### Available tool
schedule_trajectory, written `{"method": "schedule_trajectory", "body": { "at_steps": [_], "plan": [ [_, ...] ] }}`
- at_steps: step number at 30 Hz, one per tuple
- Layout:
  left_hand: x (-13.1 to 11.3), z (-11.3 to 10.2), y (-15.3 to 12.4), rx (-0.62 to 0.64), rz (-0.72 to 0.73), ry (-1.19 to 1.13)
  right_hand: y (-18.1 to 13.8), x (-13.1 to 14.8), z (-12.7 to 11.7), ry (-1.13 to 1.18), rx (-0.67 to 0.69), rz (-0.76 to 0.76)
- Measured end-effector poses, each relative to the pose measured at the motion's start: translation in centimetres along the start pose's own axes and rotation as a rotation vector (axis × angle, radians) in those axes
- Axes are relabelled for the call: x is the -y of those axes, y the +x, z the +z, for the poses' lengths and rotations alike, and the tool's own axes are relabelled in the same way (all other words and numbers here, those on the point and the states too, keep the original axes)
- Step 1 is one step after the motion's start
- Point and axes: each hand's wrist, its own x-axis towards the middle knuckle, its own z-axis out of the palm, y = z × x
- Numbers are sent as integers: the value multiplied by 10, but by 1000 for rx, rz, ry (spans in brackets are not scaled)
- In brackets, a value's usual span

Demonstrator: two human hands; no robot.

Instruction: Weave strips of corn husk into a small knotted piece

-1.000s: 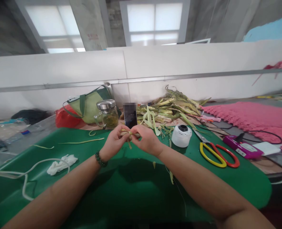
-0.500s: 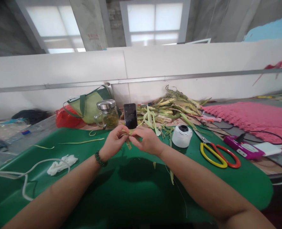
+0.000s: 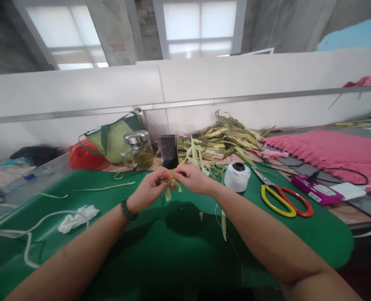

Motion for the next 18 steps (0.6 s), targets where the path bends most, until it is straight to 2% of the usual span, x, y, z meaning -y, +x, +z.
{"method": "schedule_trajectory", "body": {
  "at_steps": [3, 7, 12, 15, 18],
  "plan": [
    [-5, -3, 0, 76, -38, -111, 0, 0, -5, -4, 49, -11],
    [-8, -5, 0, 51, -125, -218, -1, 1, -4, -65, 13, -60],
    [-5, -5, 1, 4, -167, -137, -4, 4, 3, -119, -65, -140],
    [-6, -8, 1, 25, -131, -103, -4, 4, 0, -124, -108, -166],
    [-7, -10, 1, 64, -121, -93, -3, 3, -6, -84, -88, -133]
  ]
}}
